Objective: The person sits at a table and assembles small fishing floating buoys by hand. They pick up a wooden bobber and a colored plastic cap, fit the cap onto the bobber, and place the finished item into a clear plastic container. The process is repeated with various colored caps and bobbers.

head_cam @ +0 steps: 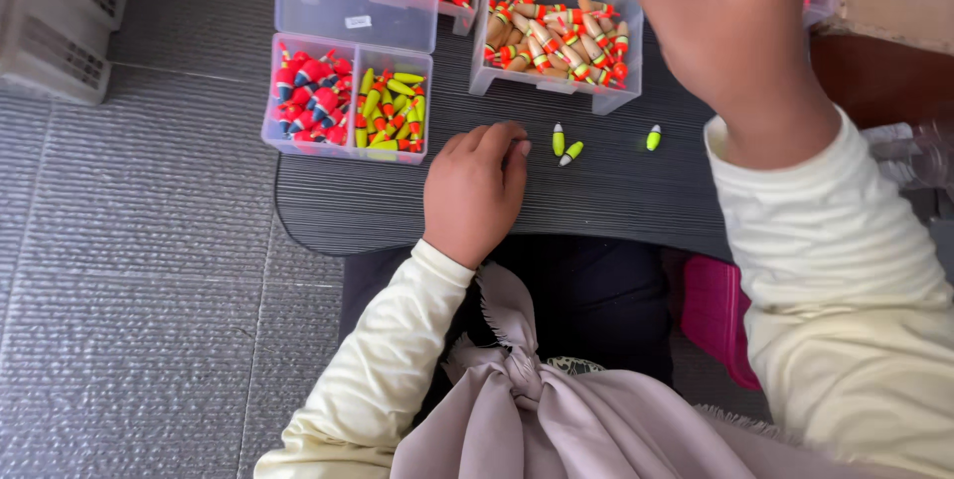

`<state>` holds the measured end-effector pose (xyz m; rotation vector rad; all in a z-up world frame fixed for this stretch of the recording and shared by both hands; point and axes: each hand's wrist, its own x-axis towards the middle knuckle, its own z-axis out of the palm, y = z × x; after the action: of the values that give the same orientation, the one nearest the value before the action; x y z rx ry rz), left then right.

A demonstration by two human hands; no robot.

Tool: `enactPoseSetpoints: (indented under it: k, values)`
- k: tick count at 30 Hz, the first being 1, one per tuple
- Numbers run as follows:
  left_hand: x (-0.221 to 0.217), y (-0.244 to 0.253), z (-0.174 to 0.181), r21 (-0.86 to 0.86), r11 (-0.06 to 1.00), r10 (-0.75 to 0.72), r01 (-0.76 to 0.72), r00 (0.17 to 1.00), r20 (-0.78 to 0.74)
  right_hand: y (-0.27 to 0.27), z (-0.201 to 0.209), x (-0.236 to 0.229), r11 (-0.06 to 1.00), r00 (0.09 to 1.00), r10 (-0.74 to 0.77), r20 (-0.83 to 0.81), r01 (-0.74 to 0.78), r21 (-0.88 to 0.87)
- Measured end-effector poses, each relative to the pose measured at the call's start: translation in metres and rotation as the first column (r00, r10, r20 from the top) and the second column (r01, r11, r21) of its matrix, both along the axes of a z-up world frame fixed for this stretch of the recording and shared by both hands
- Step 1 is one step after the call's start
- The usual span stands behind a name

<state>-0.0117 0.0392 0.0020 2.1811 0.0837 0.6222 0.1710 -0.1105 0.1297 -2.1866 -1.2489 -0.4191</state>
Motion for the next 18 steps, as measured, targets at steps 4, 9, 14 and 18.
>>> enactPoseSetpoints:
  k: [4, 9, 14, 18]
  values:
    - [0.0, -0.003, -0.003, 0.1, 0.994, 0.031, -0.033, 0.999, 0.024, -0.077, -0.014, -0.043, 0.952, 0.928, -0.303, -0.218, 0.285, -0.107]
    - [0.002, -0.006, -0.003, 0.153, 0.986, 0.062, -0.065, 0.998, 0.021, -0.097, -0.069, -0.063, 0.835, 0.782, -0.513, -0.356, 0.357, -0.419]
    - [0.003, -0.011, -0.004, 0.16, 0.98, 0.113, -0.115, 0.993, 0.019, -0.105, -0.109, -0.064, 0.855, 0.827, -0.493, -0.27, 0.405, -0.324]
    - [0.003, -0.012, -0.002, 0.185, 0.974, 0.131, -0.133, 0.991, 0.026, -0.084, -0.101, -0.083, 0.924, 0.851, -0.372, -0.37, 0.379, -0.057]
